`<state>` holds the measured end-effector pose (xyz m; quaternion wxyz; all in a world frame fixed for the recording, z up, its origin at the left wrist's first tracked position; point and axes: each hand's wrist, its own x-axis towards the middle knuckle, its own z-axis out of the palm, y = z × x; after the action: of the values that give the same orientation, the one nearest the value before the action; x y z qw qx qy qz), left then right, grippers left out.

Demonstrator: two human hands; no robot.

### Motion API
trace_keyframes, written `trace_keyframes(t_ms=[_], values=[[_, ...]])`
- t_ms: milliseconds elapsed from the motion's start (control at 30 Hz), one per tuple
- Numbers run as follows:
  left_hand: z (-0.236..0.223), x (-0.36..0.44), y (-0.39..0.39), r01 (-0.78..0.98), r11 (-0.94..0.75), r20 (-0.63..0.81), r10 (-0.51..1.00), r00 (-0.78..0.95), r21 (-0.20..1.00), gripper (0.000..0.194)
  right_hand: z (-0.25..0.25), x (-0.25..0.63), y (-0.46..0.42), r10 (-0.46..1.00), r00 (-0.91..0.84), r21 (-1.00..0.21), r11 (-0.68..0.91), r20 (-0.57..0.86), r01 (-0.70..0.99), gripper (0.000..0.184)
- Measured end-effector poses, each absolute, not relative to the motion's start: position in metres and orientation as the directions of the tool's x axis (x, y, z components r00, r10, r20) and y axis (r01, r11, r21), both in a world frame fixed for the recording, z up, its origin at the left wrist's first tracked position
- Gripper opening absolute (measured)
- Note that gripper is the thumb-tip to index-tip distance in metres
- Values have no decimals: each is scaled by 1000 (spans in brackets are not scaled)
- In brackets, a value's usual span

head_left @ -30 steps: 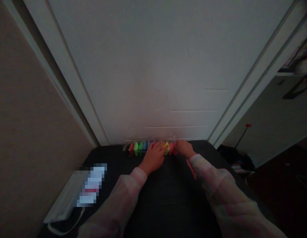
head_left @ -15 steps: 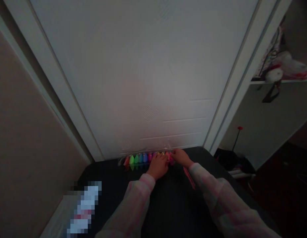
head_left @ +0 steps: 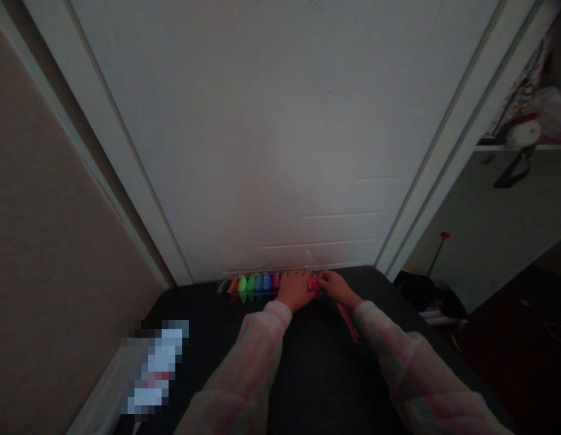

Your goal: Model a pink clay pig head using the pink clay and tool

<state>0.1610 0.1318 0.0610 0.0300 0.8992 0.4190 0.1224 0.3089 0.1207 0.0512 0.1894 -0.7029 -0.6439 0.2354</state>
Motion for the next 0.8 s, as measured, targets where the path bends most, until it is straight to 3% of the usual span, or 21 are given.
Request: trace_keyframes(t_ms=[267, 567, 800], values=[[58, 168, 151, 753, -640, 137, 769, 625, 155, 50, 55, 307, 117, 994, 49, -602, 18, 94, 798, 12], [55, 167, 149, 758, -640, 105, 769, 631, 130, 44, 55, 302, 111, 971, 110, -743, 88, 214, 663, 15], [53, 171, 145, 755, -636, 154, 772, 617, 160, 49, 113, 317, 115, 928, 224, -839, 143, 298, 525, 13]])
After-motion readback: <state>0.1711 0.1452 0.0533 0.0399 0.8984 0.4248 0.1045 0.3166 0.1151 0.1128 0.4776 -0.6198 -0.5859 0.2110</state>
